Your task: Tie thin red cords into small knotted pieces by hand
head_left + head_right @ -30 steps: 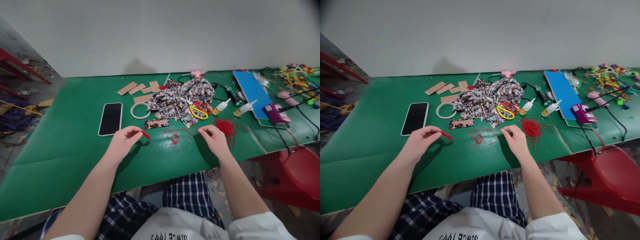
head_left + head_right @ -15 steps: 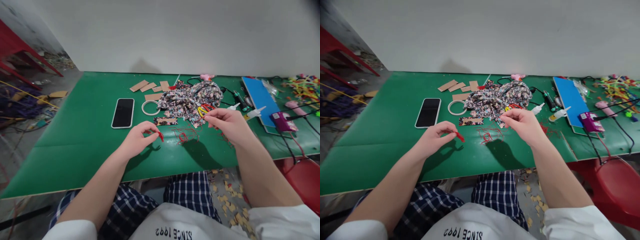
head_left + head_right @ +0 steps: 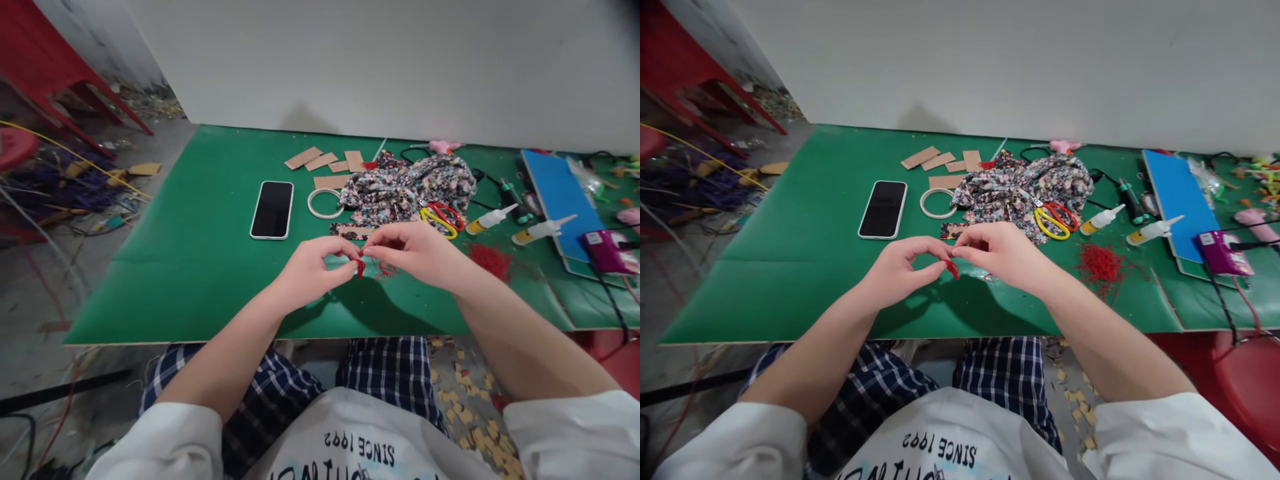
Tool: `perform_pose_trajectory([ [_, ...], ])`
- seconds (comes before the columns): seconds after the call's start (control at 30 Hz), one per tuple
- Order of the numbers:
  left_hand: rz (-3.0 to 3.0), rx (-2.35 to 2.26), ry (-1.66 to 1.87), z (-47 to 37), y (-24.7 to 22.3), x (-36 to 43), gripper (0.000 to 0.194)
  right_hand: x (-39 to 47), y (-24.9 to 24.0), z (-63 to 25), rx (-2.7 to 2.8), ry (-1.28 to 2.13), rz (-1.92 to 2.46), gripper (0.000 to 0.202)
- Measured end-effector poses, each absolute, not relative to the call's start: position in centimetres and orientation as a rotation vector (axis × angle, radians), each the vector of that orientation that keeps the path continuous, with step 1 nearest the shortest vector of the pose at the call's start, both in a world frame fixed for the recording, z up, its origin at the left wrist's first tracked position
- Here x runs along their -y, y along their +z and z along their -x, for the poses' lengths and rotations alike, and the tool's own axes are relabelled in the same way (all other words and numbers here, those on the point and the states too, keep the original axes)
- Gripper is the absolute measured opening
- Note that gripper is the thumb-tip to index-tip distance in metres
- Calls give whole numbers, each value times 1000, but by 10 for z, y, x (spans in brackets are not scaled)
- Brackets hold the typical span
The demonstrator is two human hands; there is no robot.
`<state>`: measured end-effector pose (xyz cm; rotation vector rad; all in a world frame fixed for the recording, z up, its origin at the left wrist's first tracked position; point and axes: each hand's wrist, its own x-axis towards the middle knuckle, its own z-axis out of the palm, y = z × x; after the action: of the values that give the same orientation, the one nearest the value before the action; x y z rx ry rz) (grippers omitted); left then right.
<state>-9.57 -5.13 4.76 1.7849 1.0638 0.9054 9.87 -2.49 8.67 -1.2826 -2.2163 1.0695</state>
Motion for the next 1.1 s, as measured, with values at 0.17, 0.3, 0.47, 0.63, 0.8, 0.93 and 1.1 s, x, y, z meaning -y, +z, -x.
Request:
perform_pose_trajectory([
  [0.17,-1678,-1118,839,96,46,49,12,23,85,-98,2204,1050,1262,18],
  [0.3,-1682,-1196,836,95,43,48,12,33,71,-94,2007,814,1319,14],
  [0.47,-1731,-1294,828,95,43,47,11,54,43,-81,1892,798,1355,15],
  [0.63,-1818,-1355,777,95,46,49,11,56,29,-74,1808,920,1317,14],
  [0.8,-1922,-1390,739,95,47,51,10,53,28,-76,1777,913,1311,6],
  [0.93,-1952,-1393,728,94,44,50,10,54,28,-76,1805,914,1322,8],
  [1.1,-1942,-1355,687,92,41,49,8,50,27,-78,1765,1206,1377,7],
])
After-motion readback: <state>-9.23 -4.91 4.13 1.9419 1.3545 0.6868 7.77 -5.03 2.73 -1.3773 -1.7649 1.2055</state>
